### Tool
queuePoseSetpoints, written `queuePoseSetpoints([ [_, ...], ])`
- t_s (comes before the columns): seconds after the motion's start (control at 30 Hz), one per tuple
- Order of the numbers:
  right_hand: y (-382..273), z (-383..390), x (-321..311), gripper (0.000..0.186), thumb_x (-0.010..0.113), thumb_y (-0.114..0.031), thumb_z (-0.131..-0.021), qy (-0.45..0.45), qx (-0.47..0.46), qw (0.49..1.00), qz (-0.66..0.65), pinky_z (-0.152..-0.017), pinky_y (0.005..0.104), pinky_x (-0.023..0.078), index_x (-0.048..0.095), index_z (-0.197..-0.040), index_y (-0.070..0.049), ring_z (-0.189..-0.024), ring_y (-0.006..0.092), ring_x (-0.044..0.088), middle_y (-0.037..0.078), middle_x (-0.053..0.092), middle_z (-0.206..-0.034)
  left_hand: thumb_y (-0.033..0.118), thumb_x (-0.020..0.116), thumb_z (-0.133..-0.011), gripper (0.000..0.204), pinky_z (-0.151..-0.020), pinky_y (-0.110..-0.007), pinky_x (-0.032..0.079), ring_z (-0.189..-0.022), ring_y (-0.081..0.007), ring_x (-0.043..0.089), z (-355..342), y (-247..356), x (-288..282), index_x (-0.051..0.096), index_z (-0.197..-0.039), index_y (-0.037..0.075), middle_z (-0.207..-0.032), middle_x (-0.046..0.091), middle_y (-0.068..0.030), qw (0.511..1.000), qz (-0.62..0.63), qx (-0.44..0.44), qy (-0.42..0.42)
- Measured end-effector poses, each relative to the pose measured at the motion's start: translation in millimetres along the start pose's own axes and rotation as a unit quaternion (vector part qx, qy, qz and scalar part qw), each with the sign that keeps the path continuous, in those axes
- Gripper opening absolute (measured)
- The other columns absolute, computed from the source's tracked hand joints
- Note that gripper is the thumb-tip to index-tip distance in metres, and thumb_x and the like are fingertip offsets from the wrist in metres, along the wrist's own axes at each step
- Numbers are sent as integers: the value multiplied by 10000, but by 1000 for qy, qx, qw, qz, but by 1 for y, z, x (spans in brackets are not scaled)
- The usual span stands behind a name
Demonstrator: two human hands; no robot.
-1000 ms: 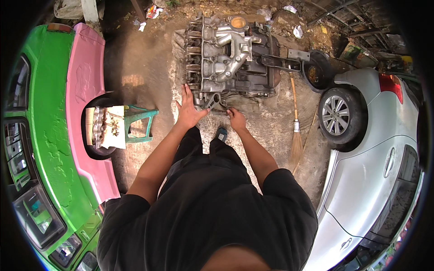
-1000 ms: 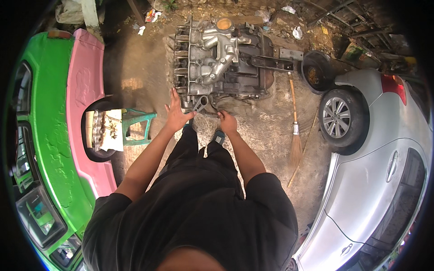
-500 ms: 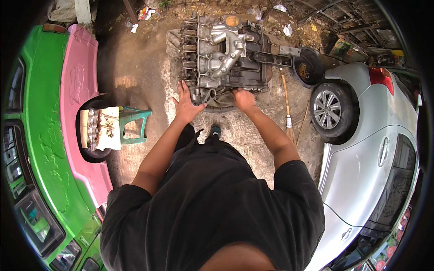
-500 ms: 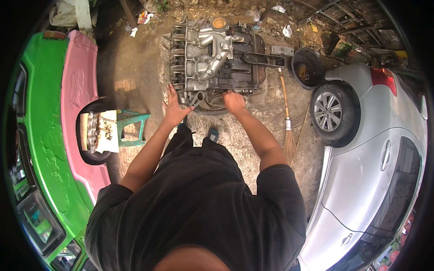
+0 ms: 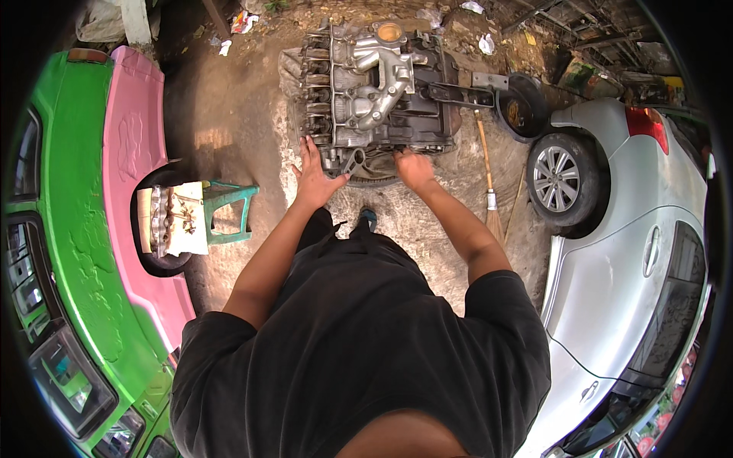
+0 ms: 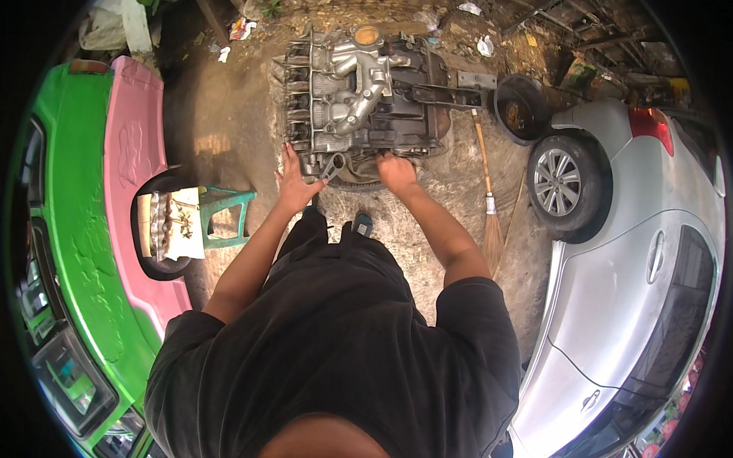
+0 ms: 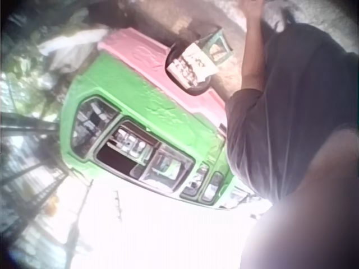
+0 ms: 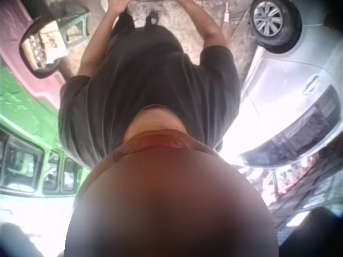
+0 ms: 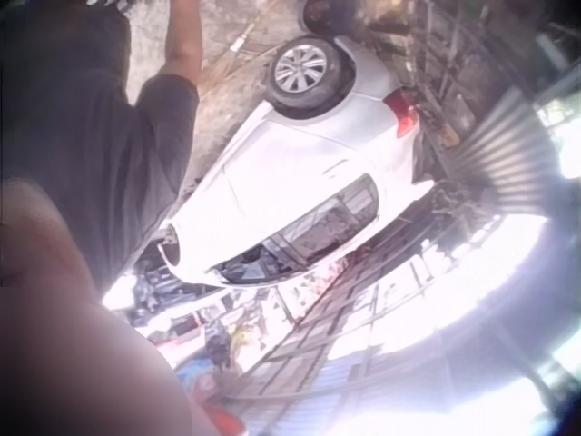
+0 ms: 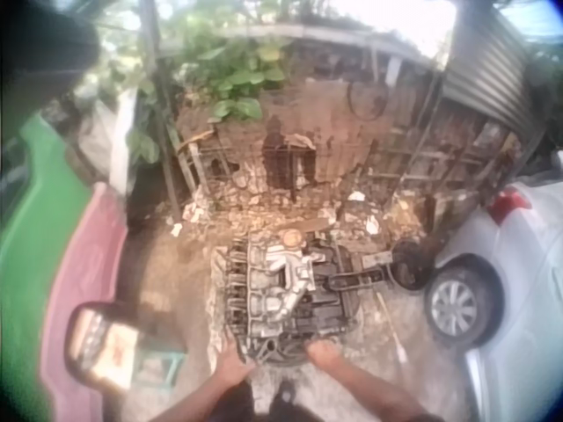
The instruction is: The person uses a wrench to loosen and remove bolts from a car engine block resting on the ground. They repeatedly reach for bolts on a nearby cardboard sheet, then return to the engine to continue the removal process.
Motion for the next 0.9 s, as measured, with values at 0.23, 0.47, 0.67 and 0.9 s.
queuePoseSetpoints([
  [0.23, -1, -1, -5, 219, 560, -114, -853, 9, 1, 1000, -9, -656, 462, 563, 697, -1023, -97, -758, 355, 689, 167, 661, -916, 529, 779, -688, 1344, -1145, -674, 43, -1511, -378, 63, -2, -2, 2, -124, -1542, 16, -1623, -58, -247, 1000, -15, 7, -3],
  [0.47, 14, 2, 10, 239, 567, -295, -944, 25, 112, 993, -26, -655, 457, 564, 702, -985, -102, -760, 362, 695, 147, 687, -934, 530, 775, -687, 1339, -1144, -678, 49, -1513, -378, 47, 0, -1, 0, -112, -1541, 4, -1621, -46, -256, 1000, -11, 6, -7],
  [0.67, 3, 11, 84, 385, 542, -438, -974, -44, 323, 930, -167, -730, 485, 545, 706, -1040, -96, -845, 392, 679, 169, 705, -989, 524, 772, -697, 1335, -1128, -703, 63, -1517, -358, 44, -1, 0, -1, -138, -1545, 39, -1631, -67, -216, 999, -36, 3, -8],
  [0.9, -47, -7, 152, 437, 513, -452, -1000, -9, 419, 785, -457, -824, 491, 502, 674, -1178, -88, -966, 419, 635, 230, 688, -986, 527, 775, -682, 1352, -1117, -717, 47, -1519, -352, 47, 1, 1, -5, -147, -1546, 47, -1638, -79, -197, 999, -35, -14, -25],
])
Point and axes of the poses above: each hand's wrist, its own z-axis away from the middle knuckle, its own x-axis out of the palm, y = z × x, the point moved 2 cm from there along -z, towards the middle knuckle
